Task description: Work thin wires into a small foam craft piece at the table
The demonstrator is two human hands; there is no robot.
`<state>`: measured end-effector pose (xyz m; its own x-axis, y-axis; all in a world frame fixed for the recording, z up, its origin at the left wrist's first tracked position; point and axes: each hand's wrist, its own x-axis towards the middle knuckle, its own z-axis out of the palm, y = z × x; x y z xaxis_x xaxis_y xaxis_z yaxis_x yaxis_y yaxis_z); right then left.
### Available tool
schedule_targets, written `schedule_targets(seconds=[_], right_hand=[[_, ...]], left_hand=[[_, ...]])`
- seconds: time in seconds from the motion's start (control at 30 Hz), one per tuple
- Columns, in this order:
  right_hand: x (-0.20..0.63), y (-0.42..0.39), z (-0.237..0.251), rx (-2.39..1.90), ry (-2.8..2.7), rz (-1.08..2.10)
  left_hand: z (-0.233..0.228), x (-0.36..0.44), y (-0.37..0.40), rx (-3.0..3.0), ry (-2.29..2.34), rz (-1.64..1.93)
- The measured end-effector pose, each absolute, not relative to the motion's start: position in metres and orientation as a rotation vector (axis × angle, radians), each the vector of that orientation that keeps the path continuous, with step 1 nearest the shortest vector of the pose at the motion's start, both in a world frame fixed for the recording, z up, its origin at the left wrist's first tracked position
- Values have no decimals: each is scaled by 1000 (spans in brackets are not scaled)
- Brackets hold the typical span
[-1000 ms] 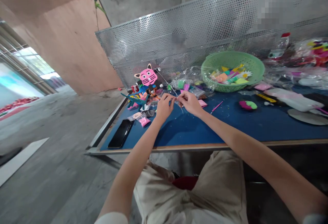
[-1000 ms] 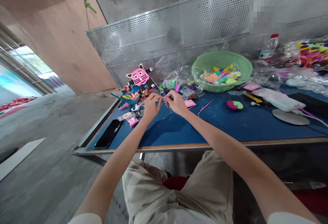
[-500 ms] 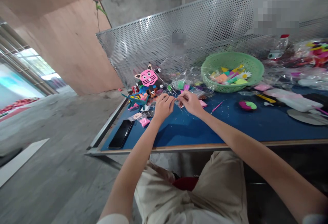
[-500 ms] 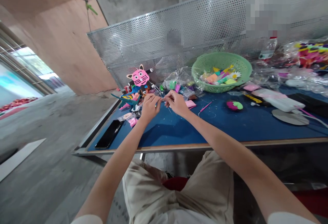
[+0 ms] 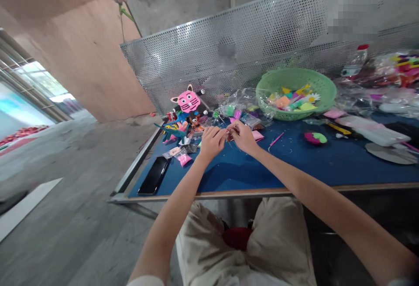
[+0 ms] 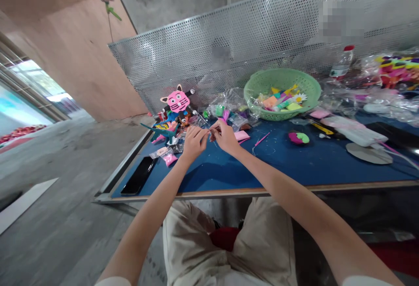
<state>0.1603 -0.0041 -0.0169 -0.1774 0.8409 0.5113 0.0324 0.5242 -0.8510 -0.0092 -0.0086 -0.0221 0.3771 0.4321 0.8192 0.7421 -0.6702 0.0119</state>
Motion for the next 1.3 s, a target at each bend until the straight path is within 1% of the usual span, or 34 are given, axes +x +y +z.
schedule_targets(seconds=[0.13,0.23,0.37,0.47,0.6,0.7,0.87,1.0,1.3], right_hand=[[159,-2,-22,-755,-1572,867],[160,1,-25,-746,-1579,838],[164,5,-26,-774,-1631,785],[169,9,-27,-787,-1656,764],[173,11,-27,-785,-1699,783],[171,11,-26,-795,-1701,791],[169,12,-27,-832,-1686,650],[171,15,-31,-811,-1684,678],[174,15,-32,-840,-1653,761]], left_hand=[[-26,-5,-6,-2330,-1024,-1268],[-25,-6,-5,-2377,-1112,-1353],[-22,-11,-3,-2559,-1160,-1388],[-21,-11,-4,-2664,-1157,-1496],[-21,-6,-7,-2725,-1274,-1715],[-20,-2,-8,-2750,-1356,-1958],[-21,3,-4,-2850,-1431,-2391],[-28,5,2,-2845,-1530,-2654],[-36,5,6,-2711,-1713,-2937]])
